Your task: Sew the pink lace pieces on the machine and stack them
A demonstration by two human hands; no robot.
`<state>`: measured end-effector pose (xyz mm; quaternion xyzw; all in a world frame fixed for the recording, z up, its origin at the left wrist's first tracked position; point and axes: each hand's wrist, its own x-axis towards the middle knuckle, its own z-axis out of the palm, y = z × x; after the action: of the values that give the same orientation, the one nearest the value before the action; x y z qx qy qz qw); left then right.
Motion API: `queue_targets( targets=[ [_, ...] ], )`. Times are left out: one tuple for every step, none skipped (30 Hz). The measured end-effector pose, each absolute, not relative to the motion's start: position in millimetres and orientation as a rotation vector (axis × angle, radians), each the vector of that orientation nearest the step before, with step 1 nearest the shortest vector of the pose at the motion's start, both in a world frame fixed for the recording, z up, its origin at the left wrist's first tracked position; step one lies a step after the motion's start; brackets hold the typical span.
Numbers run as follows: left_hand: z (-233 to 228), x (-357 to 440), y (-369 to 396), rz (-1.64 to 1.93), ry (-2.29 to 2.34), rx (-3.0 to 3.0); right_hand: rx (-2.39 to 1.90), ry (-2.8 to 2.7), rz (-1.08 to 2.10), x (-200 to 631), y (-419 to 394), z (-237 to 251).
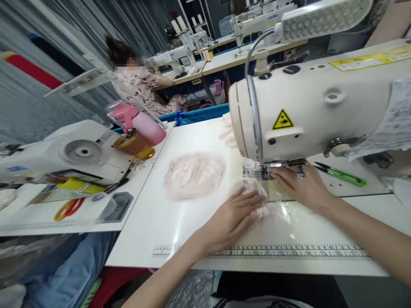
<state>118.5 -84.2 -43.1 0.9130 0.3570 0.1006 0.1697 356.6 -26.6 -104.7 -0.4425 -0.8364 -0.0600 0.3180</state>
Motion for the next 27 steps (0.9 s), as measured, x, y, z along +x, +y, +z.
queue_targets(
  targets=[
    [-42.6, 125.7, -86.6, 0.281, 0.888, 2.601, -1.185, -2.212, -0.179, 356.3, -26.5, -102.4],
    [-43.8, 131.8, -88.2, 0.304, 0.828, 2.612, -1.182, -2.234, -0.216, 355.9, -26.5, -99.9],
    [-46.4, 136.8, -89.1, 0.352, 0.844, 2.631, -1.174, -2.247, -0.244, 355.5, -26.8, -97.5],
    [-50.0, 140.8, -89.4, 0.405, 0.918, 2.662, -1.154, -2.276, -0.254, 355.2, -27.4, -95.3],
    [-54.2, 144.0, -89.0, 0.447, 1.019, 2.705, -1.135, -2.305, -0.247, 354.9, -28.3, -93.4],
    [-58.3, 146.4, -88.0, 0.468, 1.112, 2.759, -1.095, -2.340, -0.234, 354.5, -29.4, -91.8],
    [-62.1, 148.1, -86.6, 0.464, 1.179, 2.816, -1.042, -2.377, -0.219, 354.1, -30.7, -90.8],
    [-65.2, 149.0, -84.9, 0.442, 1.208, 2.869, -0.987, -2.403, -0.206, 353.7, -32.2, -90.2],
    [-67.6, 149.4, -82.8, 0.417, 1.210, 2.911, -0.936, -2.415, -0.202, 353.2, -33.6, -90.1],
    [-69.2, 149.4, -80.5, 0.394, 1.203, 2.934, -0.901, -2.415, -0.202, 352.7, -35.0, -90.1],
    [-70.3, 149.3, -78.0, 0.380, 1.206, 2.942, -0.884, -2.408, -0.209, 352.3, -36.1, -90.2],
    [-71.2, 149.0, -75.4, 0.377, 1.222, 2.945, -0.884, -2.398, -0.221, 352.0, -36.9, -90.1],
    [-72.1, 148.9, -72.6, 0.380, 1.239, 2.950, -0.893, -2.394, -0.239, 351.8, -37.3, -89.7],
    [-73.3, 148.9, -69.7, 0.387, 1.251, 2.961, -0.903, -2.400, -0.260, 351.9, -37.4, -88.9],
    [-74.7, 149.1, -66.6, 0.399, 1.255, 2.981, -0.914, -2.415, -0.280, 352.1, -37.1, -87.7],
    [-76.3, 149.4, -63.3, 0.411, 1.248, 3.004, -0.933, -2.434, -0.296, 352.4, -36.4, -86.3],
    [-78.1, 149.7, -59.9, 0.422, 1.231, 3.028, -0.958, -2.454, -0.305, 352.8, -35.4, -84.7],
    [-79.9, 150.0, -56.5, 0.426, 1.214, 3.046, -0.983, -2.479, -0.303, 353.1, -34.1, -83.4],
    [-81.6, 150.1, -53.2, 0.429, 1.201, 3.058, -1.007, -2.502, -0.293, 353.4, -32.7, -82.4],
    [-83.1, 150.2, -50.0, 0.435, 1.192, 3.066, -1.030, -2.523, -0.274, 353.5, -31.3, -81.9],
    [-84.4, 150.1, -47.2, 0.443, 1.185, 3.071, -1.052, -2.541, -0.253, 353.6, -29.9, -82.0],
    [-85.6, 149.8, -44.7, 0.452, 1.183, 3.071, -1.069, -2.553, -0.233, 353.6, -28.7, -82.6],
    [-86.5, 149.6, -42.7, 0.464, 1.184, 3.069, -1.084, -2.558, -0.219, 353.5, -27.8, -83.8],
    [-87.3, 149.3, -41.3, 0.476, 1.184, 3.066, -1.095, -2.554, -0.217, 353.4, -27.1, -85.2],
    [-88.0, 149.1, -40.2, 0.487, 1.183, 3.060, -1.099, -2.547, -0.223, 353.3, -26.7, -86.6],
    [-88.5, 148.9, -39.6, 0.494, 1.183, 3.051, -1.094, -2.539, -0.236, 353.2, -26.5, -87.9],
    [-88.9, 148.8, -39.2, 0.497, 1.186, 3.042, -1.081, -2.529, -0.251, 353.2, -26.5, -88.8]
  ],
)
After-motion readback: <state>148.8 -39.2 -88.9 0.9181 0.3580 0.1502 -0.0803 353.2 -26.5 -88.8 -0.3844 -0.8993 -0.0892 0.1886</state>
